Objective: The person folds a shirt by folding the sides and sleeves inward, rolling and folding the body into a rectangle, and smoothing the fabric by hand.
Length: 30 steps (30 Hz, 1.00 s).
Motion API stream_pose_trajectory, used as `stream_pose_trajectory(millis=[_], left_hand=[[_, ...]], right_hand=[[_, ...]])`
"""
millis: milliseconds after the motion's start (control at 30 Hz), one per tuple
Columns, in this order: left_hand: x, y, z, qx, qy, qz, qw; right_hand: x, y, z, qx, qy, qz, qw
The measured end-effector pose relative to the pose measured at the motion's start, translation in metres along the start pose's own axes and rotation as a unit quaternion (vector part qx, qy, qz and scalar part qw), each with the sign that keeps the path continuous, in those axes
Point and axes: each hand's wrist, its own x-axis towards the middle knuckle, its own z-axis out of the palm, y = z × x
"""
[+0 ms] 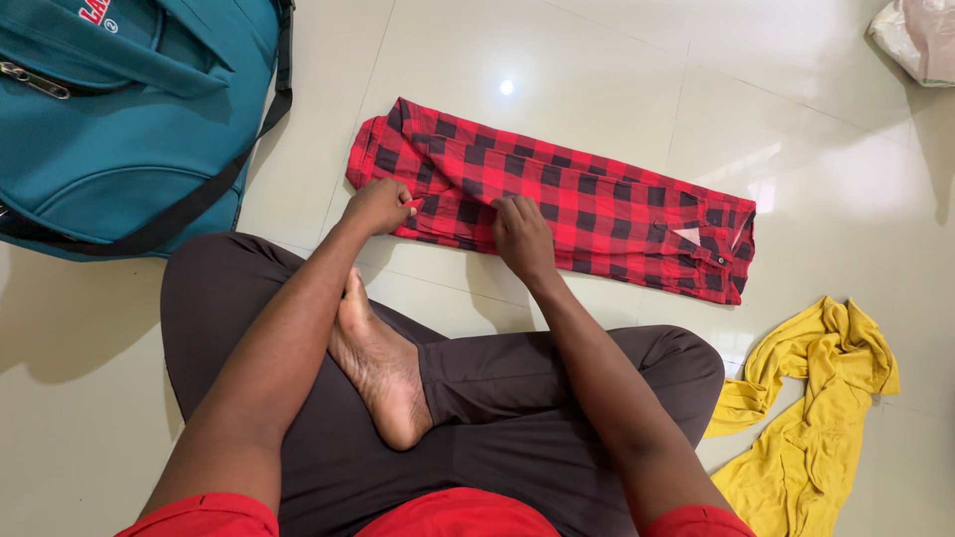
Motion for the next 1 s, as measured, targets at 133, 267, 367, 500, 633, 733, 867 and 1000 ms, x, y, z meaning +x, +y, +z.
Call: stream_pose_trajectory(millis=[133,267,367,500,633,733,867,1000], left_hand=[[-0.005,0.006,-0.006,0.007,-0.010,-0.009,1.000],[-0.006,0.013,-0.009,0.009,-0.005,0.022,1.000],[-0.003,0.019,-0.007,-0.028,0.019,0.054,0.998],[0.006,0.031,-0.002,-0.054,0.033,0.081,0.995],[0.017,0.040,0.003,-0.058,0.020,0.077,0.995],[0.019,0.042,0.010,-0.039,0.010,0.076,0.996],[0.028,0.033,0.017,-0.025,0.008,0.078,0.997],[0.037,0.010,0.026,-0.026,-0.025,0.117,0.992]], right_hand=[[-0.001,-0.001,-0.004,0.016,-0.094,0.003,0.995],[-0.003,-0.006,-0.009,0.020,-0.105,-0.038,0.994],[0.000,-0.010,-0.014,0.029,-0.141,-0.010,0.990],[0.005,-0.011,-0.008,0.041,-0.142,0.030,0.989],[0.013,-0.006,0.008,0.041,-0.149,0.095,0.983],[0.016,-0.001,0.022,-0.035,-0.120,0.071,0.990],[0.013,0.000,0.035,-0.098,-0.124,0.019,0.987],[0.008,0.001,0.036,-0.134,-0.185,0.031,0.973]])
